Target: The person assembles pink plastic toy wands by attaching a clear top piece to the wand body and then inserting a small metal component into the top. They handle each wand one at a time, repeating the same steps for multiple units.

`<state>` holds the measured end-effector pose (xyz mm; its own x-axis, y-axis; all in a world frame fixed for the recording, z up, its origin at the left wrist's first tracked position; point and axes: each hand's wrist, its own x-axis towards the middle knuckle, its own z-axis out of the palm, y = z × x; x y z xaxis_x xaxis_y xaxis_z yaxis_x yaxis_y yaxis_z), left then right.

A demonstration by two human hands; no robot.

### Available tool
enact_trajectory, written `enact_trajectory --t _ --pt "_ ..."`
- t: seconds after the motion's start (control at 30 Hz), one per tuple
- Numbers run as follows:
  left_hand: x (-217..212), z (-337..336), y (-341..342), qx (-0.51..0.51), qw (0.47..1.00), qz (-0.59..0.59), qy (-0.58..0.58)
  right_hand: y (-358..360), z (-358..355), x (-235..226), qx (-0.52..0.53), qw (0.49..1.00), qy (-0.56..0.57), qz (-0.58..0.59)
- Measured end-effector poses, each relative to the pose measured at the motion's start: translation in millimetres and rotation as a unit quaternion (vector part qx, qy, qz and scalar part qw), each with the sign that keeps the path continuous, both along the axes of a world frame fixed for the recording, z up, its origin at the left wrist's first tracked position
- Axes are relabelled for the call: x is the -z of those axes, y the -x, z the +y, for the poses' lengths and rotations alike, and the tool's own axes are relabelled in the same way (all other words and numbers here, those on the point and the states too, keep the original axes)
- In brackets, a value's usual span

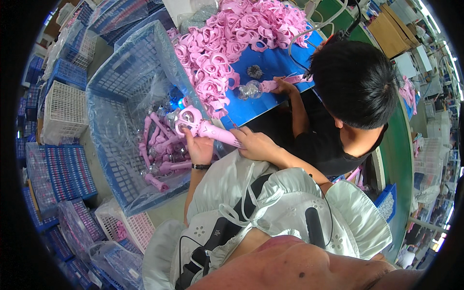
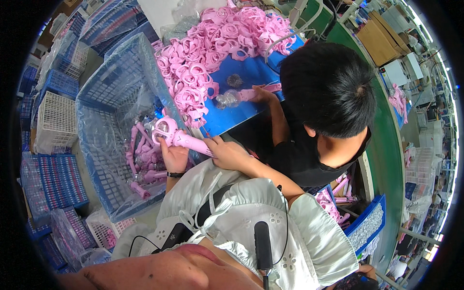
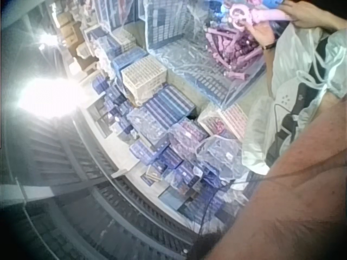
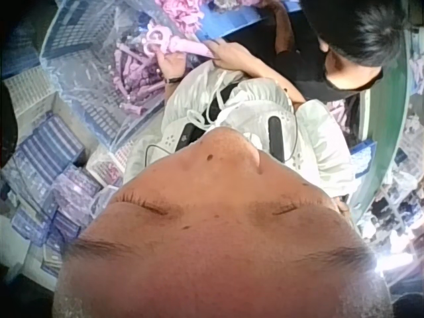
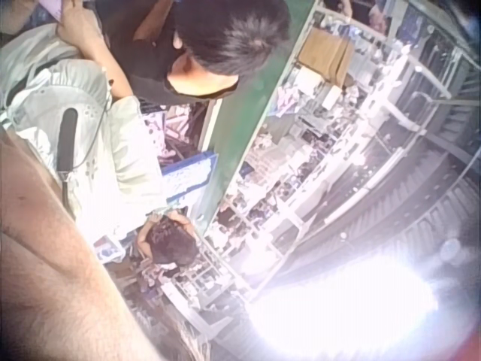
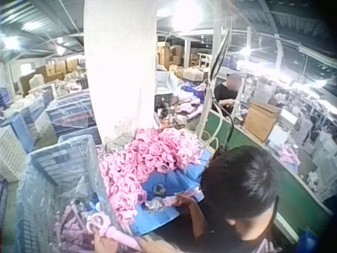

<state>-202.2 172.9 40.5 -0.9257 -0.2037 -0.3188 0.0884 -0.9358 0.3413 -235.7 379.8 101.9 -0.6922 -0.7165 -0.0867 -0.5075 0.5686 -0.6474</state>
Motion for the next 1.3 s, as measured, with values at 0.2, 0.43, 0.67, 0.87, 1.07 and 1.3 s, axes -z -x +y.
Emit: enact_trajectory --t 0.2,0.43,0.67,0.87,1.07,1.3 --pt "-11 6 34 0.052 0.993 -0.070 0.073 6 15 4 0.087 0.994 0.020 -0.059" --pt "0 5 125 0.287 0.864 -0.191 0.367 19 27 32 0.220 0.969 0.080 -0.077" --pt "7 39 149 0.202 0.903 -0.157 0.346 25 23 40 0.287 0.951 0.082 -0.075" --pt "-6 39 155 0.201 0.888 -0.145 0.387 26 20 45 0.298 0.945 0.118 -0.070" --pt "-17 32 153 0.252 0.882 -0.180 0.355 30 14 61 0.291 0.942 0.139 -0.089" --pt "-35 37 140 0.135 0.910 -0.115 0.375 42 17 56 0.254 0.803 0.356 -0.406"
